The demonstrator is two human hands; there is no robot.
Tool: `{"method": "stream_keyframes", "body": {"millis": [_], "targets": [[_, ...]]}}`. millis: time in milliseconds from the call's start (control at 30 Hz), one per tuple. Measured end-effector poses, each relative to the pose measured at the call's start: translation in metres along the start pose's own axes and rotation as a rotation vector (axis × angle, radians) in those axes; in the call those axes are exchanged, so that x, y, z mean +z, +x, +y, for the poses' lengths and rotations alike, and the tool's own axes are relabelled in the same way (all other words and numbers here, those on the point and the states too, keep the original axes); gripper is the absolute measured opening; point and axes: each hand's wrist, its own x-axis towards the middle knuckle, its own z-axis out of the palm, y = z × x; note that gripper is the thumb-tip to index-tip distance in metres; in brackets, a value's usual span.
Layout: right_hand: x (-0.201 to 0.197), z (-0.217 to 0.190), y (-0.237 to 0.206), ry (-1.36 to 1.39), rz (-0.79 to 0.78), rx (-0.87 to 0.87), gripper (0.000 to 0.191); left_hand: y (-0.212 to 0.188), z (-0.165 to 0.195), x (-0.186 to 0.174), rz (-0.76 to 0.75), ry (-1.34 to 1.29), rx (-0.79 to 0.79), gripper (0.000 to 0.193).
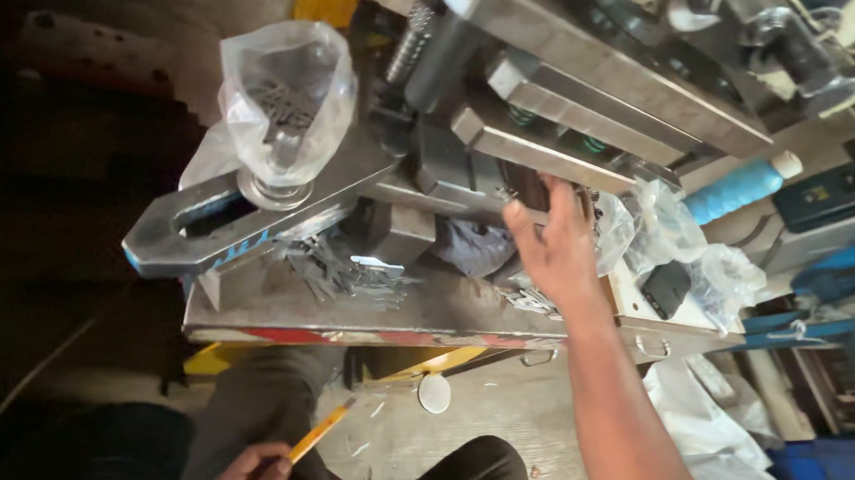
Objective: The person operates a manual press machine in a workshop, repeatedly inserting small metal pieces into the press die and actuating the lever to process them. The person uses a yellow plastic tool to assist with placement and retrieval of the metal pieces.
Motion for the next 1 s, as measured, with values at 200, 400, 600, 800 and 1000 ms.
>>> {"method": "stream_keyframes", "body": {"millis": [200,400,600,800,1000], "targets": [[0.007,0.009,0.006,0.022,0.0,0.102,0.058,-0.001,-0.001,-0.004,-0.037,-0.084,-0.06,0.023],[0.015,0.018,0.007,-0.177,-0.024,0.044,0.064,-0.003,0.0,-0.005,0.036,-0.037,-0.084,0.022],[0.01,0.013,0.02,-0.26,-0.126,0.105,0.068,-0.004,0.002,-0.006,0.003,-0.038,-0.106,0.023],[0.011,0.006,0.017,-0.279,-0.134,0.113,0.065,-0.002,-0.007,-0.006,0.037,-0.078,-0.16,0.022],[0.0,-0.003,0.008,-0.27,-0.024,0.016,0.062,-0.004,-0.003,-0.001,0.043,-0.081,-0.124,0.022]]}}
